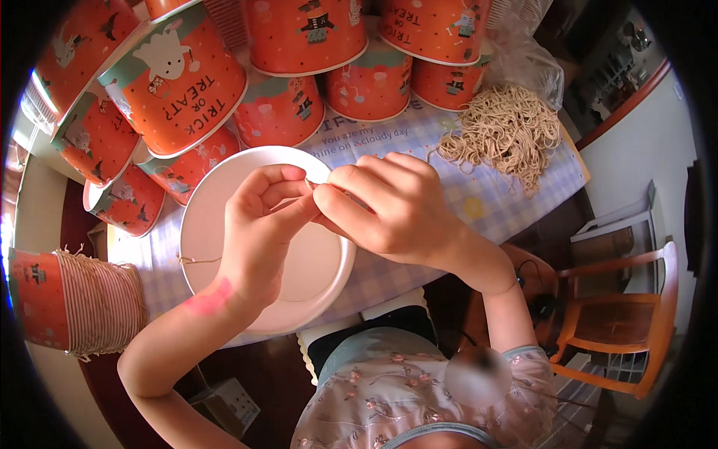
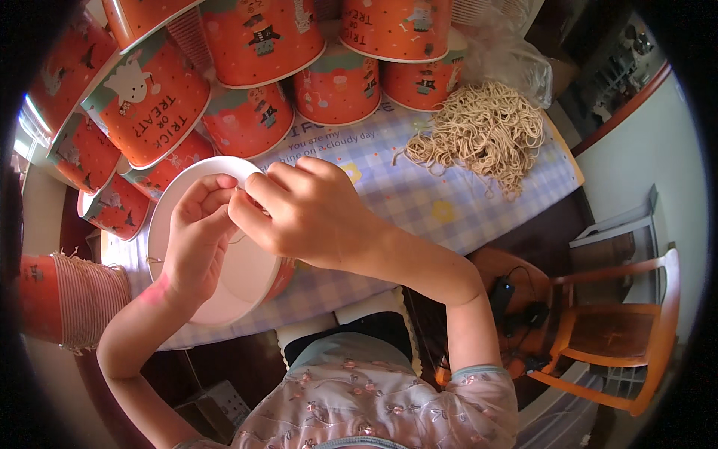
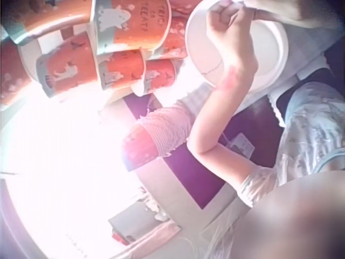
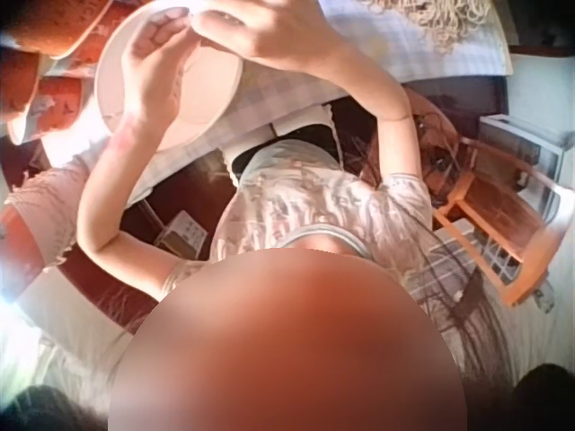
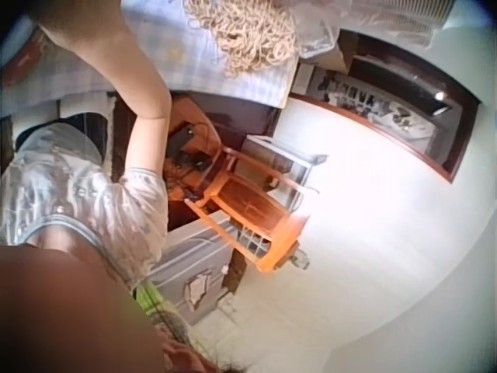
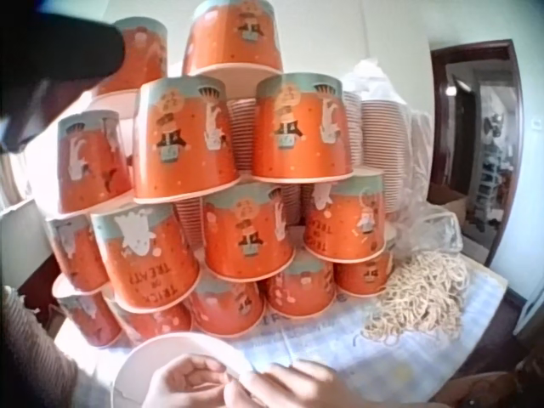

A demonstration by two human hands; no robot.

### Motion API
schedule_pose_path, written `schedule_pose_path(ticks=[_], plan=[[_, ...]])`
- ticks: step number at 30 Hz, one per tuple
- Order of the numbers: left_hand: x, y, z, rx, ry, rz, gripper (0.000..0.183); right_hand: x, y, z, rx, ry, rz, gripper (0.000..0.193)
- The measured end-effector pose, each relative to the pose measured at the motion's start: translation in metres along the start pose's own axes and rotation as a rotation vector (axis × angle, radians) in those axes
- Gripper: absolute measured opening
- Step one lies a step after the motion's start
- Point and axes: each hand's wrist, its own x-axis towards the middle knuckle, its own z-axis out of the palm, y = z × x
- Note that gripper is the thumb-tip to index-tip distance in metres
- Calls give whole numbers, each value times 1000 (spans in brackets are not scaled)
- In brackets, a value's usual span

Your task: Attaching string handles to decorative paper buckets and stacking them.

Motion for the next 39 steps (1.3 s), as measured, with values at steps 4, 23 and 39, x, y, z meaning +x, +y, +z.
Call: schedule_pose_path(ticks=[4,23,39], plan=[[0,-2,-4,-15,-7,-1,20,-2,0,3,282,27,122,14],[-3,-3,-4,-109,-23,31,20,-13,-4,3,565,47,338,16],[-2,-4,0,-29,-147,56,22,-22,2,-2,1018,-113,575,13]])
